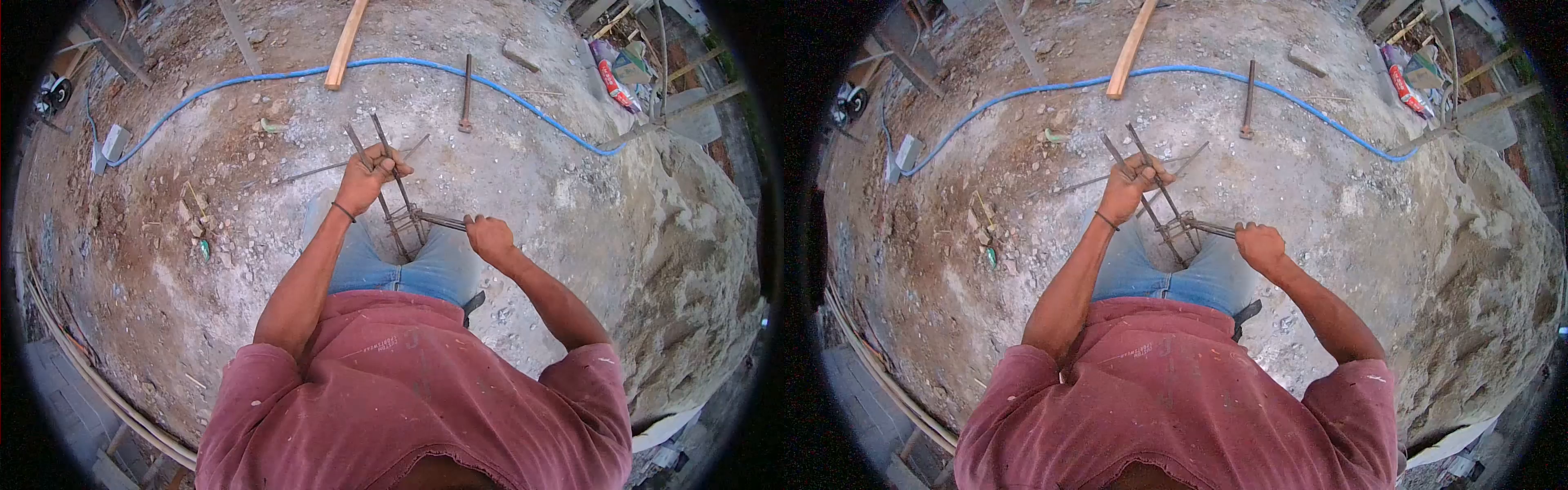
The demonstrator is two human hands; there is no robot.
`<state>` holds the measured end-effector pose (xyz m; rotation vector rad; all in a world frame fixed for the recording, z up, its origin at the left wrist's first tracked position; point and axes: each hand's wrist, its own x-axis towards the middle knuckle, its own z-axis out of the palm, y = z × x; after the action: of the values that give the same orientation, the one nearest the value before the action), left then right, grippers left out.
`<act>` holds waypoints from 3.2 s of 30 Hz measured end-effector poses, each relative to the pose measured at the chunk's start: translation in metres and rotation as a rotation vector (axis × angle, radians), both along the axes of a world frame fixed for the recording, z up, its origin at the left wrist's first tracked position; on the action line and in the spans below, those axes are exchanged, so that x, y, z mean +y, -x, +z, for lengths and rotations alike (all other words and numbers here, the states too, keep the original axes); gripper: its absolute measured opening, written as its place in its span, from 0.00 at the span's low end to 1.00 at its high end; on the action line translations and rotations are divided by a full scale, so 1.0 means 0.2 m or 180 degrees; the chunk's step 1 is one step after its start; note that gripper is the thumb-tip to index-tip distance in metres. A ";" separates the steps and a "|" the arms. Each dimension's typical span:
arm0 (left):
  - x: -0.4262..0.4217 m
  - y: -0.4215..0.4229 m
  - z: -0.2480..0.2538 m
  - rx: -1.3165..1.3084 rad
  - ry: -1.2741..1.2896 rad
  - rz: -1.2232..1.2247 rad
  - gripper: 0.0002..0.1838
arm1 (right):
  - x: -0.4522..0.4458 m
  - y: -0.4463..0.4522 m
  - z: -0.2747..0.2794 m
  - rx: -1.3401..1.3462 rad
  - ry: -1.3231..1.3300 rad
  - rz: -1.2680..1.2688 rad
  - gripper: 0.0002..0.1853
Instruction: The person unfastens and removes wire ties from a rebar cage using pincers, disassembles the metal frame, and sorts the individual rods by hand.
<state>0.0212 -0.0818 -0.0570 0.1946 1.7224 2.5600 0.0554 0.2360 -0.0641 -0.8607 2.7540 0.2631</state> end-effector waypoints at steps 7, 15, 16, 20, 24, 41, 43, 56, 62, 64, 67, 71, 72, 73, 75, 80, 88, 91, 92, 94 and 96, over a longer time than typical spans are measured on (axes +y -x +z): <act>-0.06 0.04 -0.05 -0.0109 0.0026 0.0194 0.18 | 0.21 -0.16 -0.05 -0.3743 0.2075 -0.2332 0.23; 0.03 0.02 -0.01 0.0065 -0.0124 -0.0087 0.16 | 0.06 -0.21 0.16 -0.4564 0.2330 -0.2713 0.33; 0.03 0.02 0.00 0.0097 -0.0120 -0.0112 0.13 | 0.06 -0.20 0.14 -0.4501 0.2187 -0.2719 0.33; 0.02 0.00 0.00 0.0044 -0.0144 -0.0149 0.18 | 0.04 -0.18 0.19 -0.4231 0.1997 -0.2532 0.32; 0.01 -0.02 0.02 0.0086 -0.0075 -0.0141 0.19 | 0.04 -0.16 0.20 -0.4003 0.1679 -0.2404 0.31; 0.01 -0.02 0.02 0.0045 -0.0137 -0.0126 0.07 | -0.11 -0.14 0.32 -0.2622 0.0650 -0.1489 0.13; 0.02 -0.02 0.01 0.0080 -0.0181 -0.0115 0.17 | -0.11 -0.15 0.30 -0.2241 0.0567 -0.1022 0.15; 0.03 -0.03 0.03 -0.0036 -0.0067 -0.0084 0.17 | -0.08 -0.22 0.21 -0.1077 0.0291 -0.0497 0.17; 0.02 -0.10 0.05 0.0062 -0.0242 -0.0372 0.18 | -0.08 -0.15 0.35 -0.2100 0.0798 -0.1663 0.18; 0.04 -0.13 0.05 0.0334 -0.0009 -0.0800 0.10 | -0.04 -0.11 0.24 -0.1718 0.0785 -0.1124 0.17; 0.09 -0.16 0.10 0.0417 0.0009 -0.0922 0.11 | 0.00 -0.02 0.15 -0.1495 0.0683 -0.0398 0.16; 0.08 -0.11 0.06 0.0269 -0.0024 -0.0344 0.16 | -0.10 -0.12 0.19 -0.0995 0.0312 -0.0609 0.15; 0.06 -0.11 0.03 0.0218 0.0067 -0.0121 0.16 | -0.08 -0.12 0.14 -0.1339 0.0332 -0.0539 0.17; 0.03 -0.11 0.01 0.0230 0.0078 -0.0125 0.16 | -0.04 -0.14 0.10 -0.1328 0.0344 -0.0539 0.17; -0.02 -0.11 -0.01 0.0208 -0.0305 0.0243 0.11 | 0.01 -0.23 0.04 -0.3416 0.1987 -0.2376 0.25; 0.04 -0.11 0.07 0.0172 0.0016 -0.0050 0.08 | -0.18 -0.42 0.03 -0.1047 0.0791 -0.1224 0.34; 0.10 -0.07 0.24 0.0585 0.0049 0.0075 0.07 | -0.14 -0.64 0.17 -0.1101 0.1216 -0.1474 0.36; 0.07 -0.10 0.31 0.0876 0.0479 0.0592 0.06 | -0.12 -0.62 0.22 -0.2383 0.2533 -0.2359 0.35; 0.07 -0.12 0.34 0.0725 0.0172 0.0817 0.05 | -0.12 -0.62 0.25 -0.3822 0.3900 -0.3192 0.34; 0.01 -0.12 0.42 0.0821 0.0265 0.1061 0.05 | -0.15 -0.62 0.27 -0.3850 0.4286 -0.3167 0.35; -0.04 -0.16 0.52 0.0874 0.0012 0.1343 0.05 | -0.21 -0.66 0.28 -0.3948 0.4703 -0.3188 0.36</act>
<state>0.0528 -0.0895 0.0467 0.2106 2.0556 2.9401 0.1882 0.1933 -0.0074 0.3270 1.4011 -1.8388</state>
